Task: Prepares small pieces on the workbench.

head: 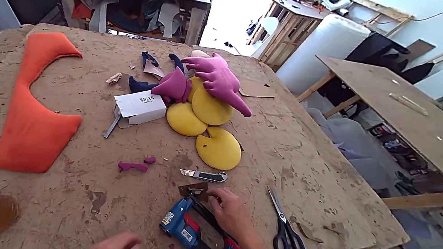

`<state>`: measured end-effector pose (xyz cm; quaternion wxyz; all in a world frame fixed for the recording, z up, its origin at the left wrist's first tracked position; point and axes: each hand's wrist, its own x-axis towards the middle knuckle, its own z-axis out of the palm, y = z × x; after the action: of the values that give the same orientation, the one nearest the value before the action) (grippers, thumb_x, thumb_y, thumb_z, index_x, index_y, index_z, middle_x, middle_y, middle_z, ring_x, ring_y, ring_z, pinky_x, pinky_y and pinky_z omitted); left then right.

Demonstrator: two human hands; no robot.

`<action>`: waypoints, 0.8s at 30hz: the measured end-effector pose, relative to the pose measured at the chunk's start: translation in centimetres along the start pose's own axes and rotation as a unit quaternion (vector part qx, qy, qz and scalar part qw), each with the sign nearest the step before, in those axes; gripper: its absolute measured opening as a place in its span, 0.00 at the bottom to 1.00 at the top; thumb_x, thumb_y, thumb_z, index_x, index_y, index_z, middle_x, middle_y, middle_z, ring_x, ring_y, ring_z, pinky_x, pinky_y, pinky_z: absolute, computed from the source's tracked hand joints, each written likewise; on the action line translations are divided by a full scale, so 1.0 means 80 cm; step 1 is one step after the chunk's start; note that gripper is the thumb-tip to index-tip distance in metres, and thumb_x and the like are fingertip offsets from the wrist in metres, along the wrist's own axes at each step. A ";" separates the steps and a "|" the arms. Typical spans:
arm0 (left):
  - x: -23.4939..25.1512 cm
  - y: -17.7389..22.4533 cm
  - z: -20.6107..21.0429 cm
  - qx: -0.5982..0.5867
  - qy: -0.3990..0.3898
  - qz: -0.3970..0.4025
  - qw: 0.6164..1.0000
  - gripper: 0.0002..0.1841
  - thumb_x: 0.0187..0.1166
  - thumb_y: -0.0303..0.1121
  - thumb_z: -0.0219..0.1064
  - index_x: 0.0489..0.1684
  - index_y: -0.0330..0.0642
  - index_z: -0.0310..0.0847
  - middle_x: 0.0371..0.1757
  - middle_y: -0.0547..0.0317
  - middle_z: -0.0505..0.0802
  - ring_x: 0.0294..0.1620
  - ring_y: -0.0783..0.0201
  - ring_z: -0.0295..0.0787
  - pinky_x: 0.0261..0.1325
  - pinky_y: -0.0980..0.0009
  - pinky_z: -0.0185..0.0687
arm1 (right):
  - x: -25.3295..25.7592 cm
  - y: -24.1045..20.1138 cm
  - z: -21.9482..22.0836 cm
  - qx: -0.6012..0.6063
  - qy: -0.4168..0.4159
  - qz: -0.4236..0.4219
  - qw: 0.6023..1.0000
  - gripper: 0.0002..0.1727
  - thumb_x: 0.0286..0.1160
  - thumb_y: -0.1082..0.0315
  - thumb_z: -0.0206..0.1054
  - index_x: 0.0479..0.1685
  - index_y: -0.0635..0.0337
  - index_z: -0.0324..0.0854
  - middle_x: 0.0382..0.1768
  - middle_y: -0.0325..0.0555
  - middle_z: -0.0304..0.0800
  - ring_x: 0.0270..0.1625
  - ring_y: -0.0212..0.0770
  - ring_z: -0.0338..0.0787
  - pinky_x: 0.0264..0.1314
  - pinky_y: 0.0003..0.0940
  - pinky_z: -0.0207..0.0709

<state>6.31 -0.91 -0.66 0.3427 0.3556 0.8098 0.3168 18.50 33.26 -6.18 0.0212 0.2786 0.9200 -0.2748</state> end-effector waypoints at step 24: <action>0.247 0.074 0.075 0.165 -0.026 -0.060 0.984 0.12 0.78 0.33 0.69 0.56 0.45 0.89 0.66 0.51 0.86 0.68 0.51 0.83 0.71 0.53 0.81 | -0.106 0.030 0.029 -0.044 0.302 0.108 0.946 0.22 0.70 0.60 0.69 0.61 0.60 0.90 0.58 0.60 0.90 0.59 0.65 0.89 0.53 0.66 0.81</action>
<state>3.00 19.57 -6.07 0.3184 0.3662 0.8617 0.1480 26.67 29.51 -7.70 -0.2160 0.4449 0.8589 -0.1329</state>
